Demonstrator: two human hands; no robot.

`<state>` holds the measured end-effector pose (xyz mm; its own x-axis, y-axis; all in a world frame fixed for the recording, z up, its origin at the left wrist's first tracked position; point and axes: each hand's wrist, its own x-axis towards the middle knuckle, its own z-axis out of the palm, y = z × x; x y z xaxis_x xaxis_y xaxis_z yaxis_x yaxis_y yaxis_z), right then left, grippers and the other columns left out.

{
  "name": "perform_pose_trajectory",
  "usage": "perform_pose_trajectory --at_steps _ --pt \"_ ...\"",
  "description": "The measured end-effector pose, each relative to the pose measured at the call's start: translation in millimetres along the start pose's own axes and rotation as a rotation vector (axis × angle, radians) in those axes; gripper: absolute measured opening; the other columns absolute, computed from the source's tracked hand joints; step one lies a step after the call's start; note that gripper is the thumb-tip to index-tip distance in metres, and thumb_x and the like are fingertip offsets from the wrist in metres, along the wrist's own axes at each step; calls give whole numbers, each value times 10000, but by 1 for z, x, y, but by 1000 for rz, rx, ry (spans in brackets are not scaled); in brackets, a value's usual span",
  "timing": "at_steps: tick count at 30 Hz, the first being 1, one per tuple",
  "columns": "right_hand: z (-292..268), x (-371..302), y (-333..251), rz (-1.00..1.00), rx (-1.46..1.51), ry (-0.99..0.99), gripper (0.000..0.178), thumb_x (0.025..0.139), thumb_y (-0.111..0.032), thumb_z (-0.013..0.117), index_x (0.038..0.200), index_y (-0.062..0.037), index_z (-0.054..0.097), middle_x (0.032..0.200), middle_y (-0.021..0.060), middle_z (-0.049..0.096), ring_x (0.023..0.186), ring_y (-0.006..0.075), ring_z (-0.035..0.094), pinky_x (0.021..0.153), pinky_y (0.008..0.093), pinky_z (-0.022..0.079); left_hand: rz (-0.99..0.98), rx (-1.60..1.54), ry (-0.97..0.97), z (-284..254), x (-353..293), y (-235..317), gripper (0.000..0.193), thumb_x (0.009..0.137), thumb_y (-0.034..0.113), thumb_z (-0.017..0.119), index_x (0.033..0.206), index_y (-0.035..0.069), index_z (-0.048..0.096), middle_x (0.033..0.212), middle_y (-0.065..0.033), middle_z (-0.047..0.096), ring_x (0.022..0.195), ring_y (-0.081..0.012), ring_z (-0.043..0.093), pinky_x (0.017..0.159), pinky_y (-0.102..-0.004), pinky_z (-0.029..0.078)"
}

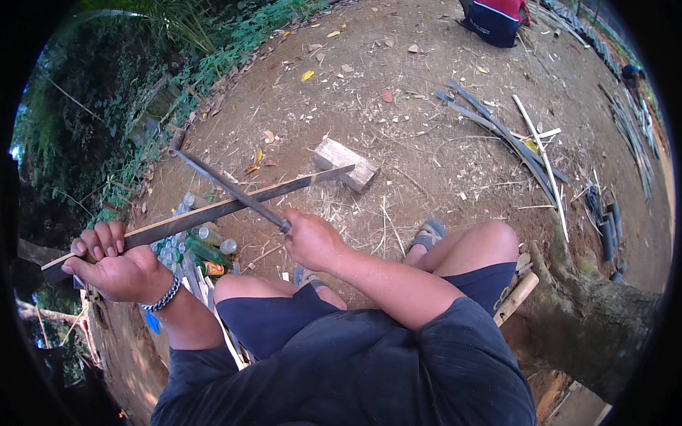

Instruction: The person uses a machete to shave and taper the ends of bamboo strips while sitting outdoors.

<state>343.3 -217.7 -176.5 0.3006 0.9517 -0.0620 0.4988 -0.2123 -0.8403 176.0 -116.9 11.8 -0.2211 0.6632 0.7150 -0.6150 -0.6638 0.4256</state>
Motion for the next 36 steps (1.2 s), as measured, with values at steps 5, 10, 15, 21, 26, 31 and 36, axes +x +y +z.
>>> perform_pose_trajectory --at_steps 5,10,15,21,26,31,36 --pt "-6 22 93 190 -55 89 187 863 -128 574 1012 -15 562 854 244 651 868 415 647 795 516 496 9 -11 -8 1 -1 0 418 981 512 508 836 121 487 630 43 341 499 -51 288 432 -192 228" --pt "-13 15 37 -47 -17 -17 191 838 -125 594 988 -10 561 889 244 658 859 415 649 726 503 498 -8 -1 -48 -4 4 -10 398 992 481 502 822 122 480 638 43 352 518 -56 314 457 -189 247" --pt "-12 52 184 336 -102 40 244 860 -134 571 1075 -18 580 942 243 664 891 410 651 794 491 515 -15 0 -69 -6 22 -12 385 1007 442 495 805 115 476 631 41 345 517 -62 303 454 -190 252" --pt "-19 59 118 112 -43 -90 251 865 -158 576 1079 -27 592 967 255 653 925 422 637 820 503 502 -49 -51 -166 -21 40 -21 331 1018 342 503 807 89 473 644 27 356 529 -81 327 468 -213 308" --pt "-10 91 259 456 -135 -25 291 862 -164 580 1105 -4 594 1004 249 662 957 412 642 854 484 506 -77 -82 -209 -24 59 -25 324 1032 287 472 774 92 447 631 23 348 531 -80 330 481 -212 313" --pt "0 104 257 413 -63 -39 321 850 -150 576 1143 -20 593 1029 239 665 994 398 639 885 465 499 -131 -37 -236 -30 75 -34 334 1023 281 489 755 87 444 625 12 350 534 -91 335 486 -219 316" --pt "-11 119 377 641 -219 -101 324 811 -206 624 1081 -28 653 1013 245 678 936 380 661 824 443 519 -139 -55 -267 -20 79 -38 338 1024 288 471 758 83 433 625 5 357 540 -103 336 501 -219 336"
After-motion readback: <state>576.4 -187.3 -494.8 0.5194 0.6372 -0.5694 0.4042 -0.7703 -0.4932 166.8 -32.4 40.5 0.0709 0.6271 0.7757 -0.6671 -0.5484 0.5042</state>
